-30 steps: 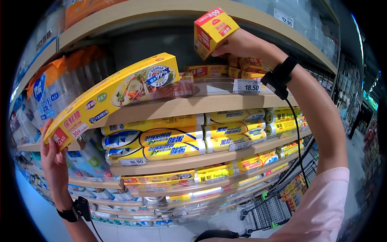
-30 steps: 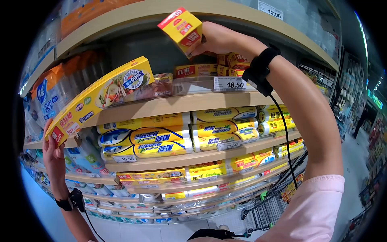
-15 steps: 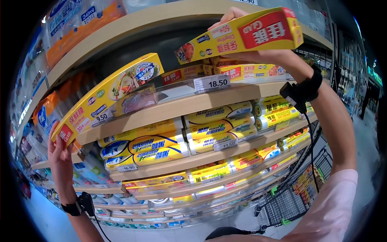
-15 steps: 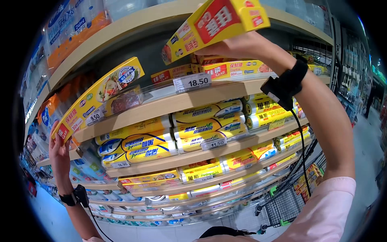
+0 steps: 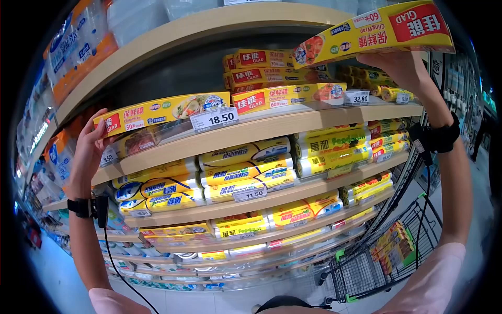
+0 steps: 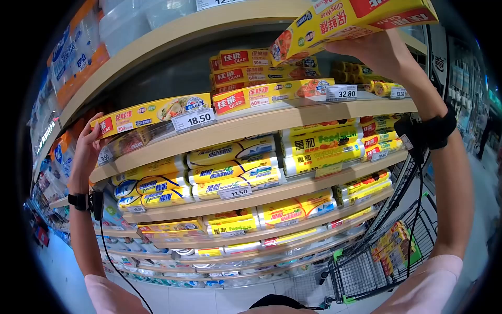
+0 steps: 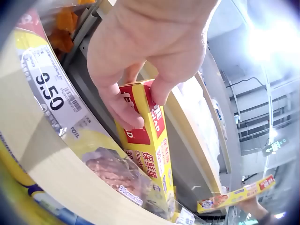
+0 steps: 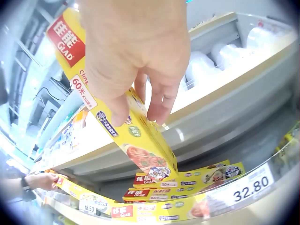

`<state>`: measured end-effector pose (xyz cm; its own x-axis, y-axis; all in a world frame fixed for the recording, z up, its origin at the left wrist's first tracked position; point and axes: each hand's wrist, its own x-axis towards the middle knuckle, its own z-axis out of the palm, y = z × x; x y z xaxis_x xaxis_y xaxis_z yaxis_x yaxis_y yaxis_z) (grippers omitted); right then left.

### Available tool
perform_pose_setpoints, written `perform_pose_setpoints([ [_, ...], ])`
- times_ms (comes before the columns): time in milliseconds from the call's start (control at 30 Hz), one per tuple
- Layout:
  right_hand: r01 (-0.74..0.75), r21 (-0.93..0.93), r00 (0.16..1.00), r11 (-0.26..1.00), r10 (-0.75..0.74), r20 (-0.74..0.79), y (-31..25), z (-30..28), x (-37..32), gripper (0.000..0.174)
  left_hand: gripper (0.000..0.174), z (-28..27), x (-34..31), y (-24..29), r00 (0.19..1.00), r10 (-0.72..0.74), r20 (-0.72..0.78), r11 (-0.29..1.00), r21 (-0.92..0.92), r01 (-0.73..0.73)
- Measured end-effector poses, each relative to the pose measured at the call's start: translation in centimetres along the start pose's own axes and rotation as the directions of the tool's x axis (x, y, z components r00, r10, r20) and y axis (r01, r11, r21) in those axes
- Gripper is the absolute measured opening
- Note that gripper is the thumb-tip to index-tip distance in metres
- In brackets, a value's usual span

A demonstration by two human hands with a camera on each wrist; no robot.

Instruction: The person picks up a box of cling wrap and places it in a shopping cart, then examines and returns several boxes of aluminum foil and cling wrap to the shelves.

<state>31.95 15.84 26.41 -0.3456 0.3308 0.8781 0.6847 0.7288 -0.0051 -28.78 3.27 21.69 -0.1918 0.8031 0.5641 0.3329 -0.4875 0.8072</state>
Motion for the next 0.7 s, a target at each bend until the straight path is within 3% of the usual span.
perform_pose_setpoints([
  [133,-0.029,-0.030,0.999,0.999,0.030,0.032,2.2,-2.7,-1.2,0.043,0.051,-1.2,1.5,-1.5,0.997,0.054,-0.058,0.984,0.174,-0.044],
  [300,0.278,-0.027,0.957,0.960,-0.274,0.095,5.6,-4.9,-1.0,0.048,0.047,-2.7,1.9,-2.9,0.993,0.096,-0.067,0.972,0.223,-0.079],
  [367,0.301,-0.047,0.951,0.953,-0.295,0.096,6.2,-5.1,-1.0,0.046,0.042,-4.0,1.9,-3.7,0.990,0.135,-0.048,0.963,0.240,-0.119],
  [467,0.234,-0.093,0.958,0.968,-0.213,0.192,8.6,-5.9,-1.4,0.050,0.036,-6.0,1.0,-4.7,0.989,0.133,-0.066,0.925,0.366,-0.100],
  [567,0.181,-0.073,0.975,0.981,-0.169,0.147,8.8,-5.3,-1.7,0.055,0.035,-6.3,0.1,-5.2,0.982,0.164,-0.093,0.862,0.498,-0.097],
  [600,0.273,-0.224,0.949,0.936,-0.223,0.225,8.6,-6.0,-1.5,0.061,0.036,-7.3,0.2,-5.7,0.978,0.191,-0.089,0.845,0.522,-0.117],
  [700,0.252,-0.178,0.955,0.951,-0.216,0.202,7.9,-5.4,-1.5,0.062,0.039,-7.8,-0.2,-5.9,0.963,0.251,-0.093,0.788,0.597,-0.148],
])
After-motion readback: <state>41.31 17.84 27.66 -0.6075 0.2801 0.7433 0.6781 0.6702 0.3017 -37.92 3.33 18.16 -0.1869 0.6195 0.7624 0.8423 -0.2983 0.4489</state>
